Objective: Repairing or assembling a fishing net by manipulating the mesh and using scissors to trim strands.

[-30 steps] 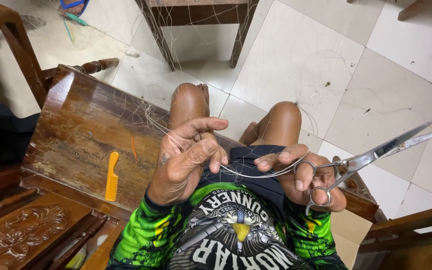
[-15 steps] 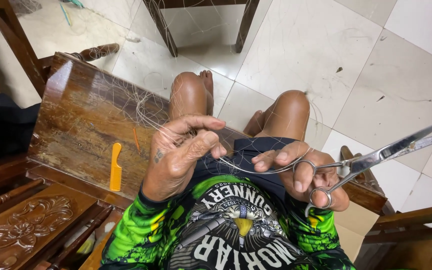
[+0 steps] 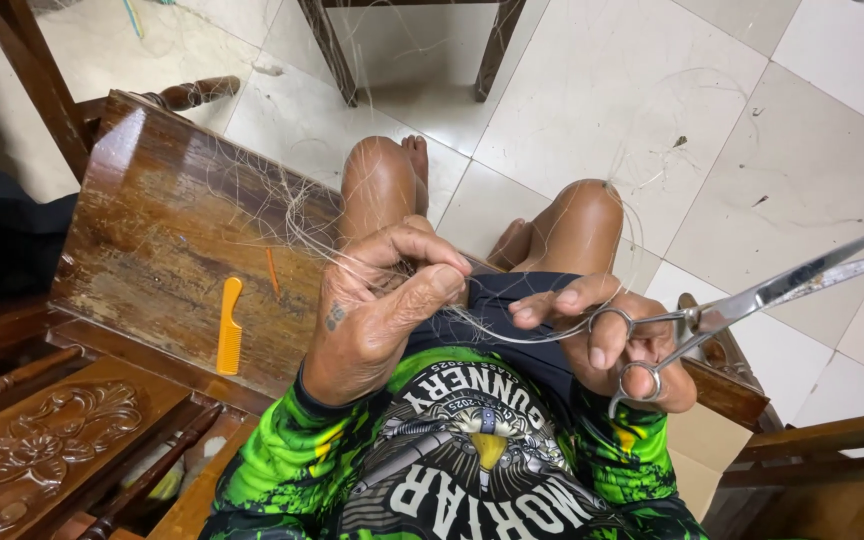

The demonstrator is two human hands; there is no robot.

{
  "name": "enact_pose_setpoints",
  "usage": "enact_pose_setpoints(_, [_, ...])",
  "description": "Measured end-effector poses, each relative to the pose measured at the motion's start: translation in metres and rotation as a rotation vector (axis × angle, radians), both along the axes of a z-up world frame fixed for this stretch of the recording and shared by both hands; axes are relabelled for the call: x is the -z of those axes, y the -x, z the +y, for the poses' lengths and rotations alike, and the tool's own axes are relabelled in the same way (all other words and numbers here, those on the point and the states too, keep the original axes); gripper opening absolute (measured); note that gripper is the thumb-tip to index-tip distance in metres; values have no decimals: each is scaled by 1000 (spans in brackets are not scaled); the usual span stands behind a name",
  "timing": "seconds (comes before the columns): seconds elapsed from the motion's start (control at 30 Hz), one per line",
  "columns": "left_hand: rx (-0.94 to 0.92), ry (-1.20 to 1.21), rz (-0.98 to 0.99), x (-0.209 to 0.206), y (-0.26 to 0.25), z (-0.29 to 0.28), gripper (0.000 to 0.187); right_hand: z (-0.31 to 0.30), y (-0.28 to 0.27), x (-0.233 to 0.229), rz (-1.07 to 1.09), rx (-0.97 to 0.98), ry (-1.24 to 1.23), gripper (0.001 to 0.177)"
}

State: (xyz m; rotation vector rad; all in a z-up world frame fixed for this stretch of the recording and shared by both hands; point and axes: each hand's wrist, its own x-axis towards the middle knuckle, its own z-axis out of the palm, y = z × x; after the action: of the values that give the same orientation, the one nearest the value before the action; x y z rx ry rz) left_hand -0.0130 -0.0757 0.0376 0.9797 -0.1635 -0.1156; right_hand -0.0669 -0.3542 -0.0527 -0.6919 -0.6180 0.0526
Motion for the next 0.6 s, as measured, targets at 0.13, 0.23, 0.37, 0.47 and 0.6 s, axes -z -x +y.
enact_pose_setpoints(0.13, [-40, -2, -35, -6, 5, -3, 8, 5, -2, -8, 32, 11, 8, 34])
enact_pose_setpoints(0.23, [17, -75, -28, -19, 12, -1, 7, 7, -7, -10, -93, 19, 67, 33])
enact_pose_setpoints(0.37, [65, 59, -29, -28, 17, -5, 12, -5, -6, 5, 11, -40, 163, 8])
enact_pose_setpoints(0.47, [86, 74, -10, -34, 19, -8, 12, -7, 2, 2, 101, -5, 272, 17])
enact_pose_setpoints(0.6, [70, -113, -55, -44, 19, -6, 14, -2, 9, -15, 118, 166, 595, 26])
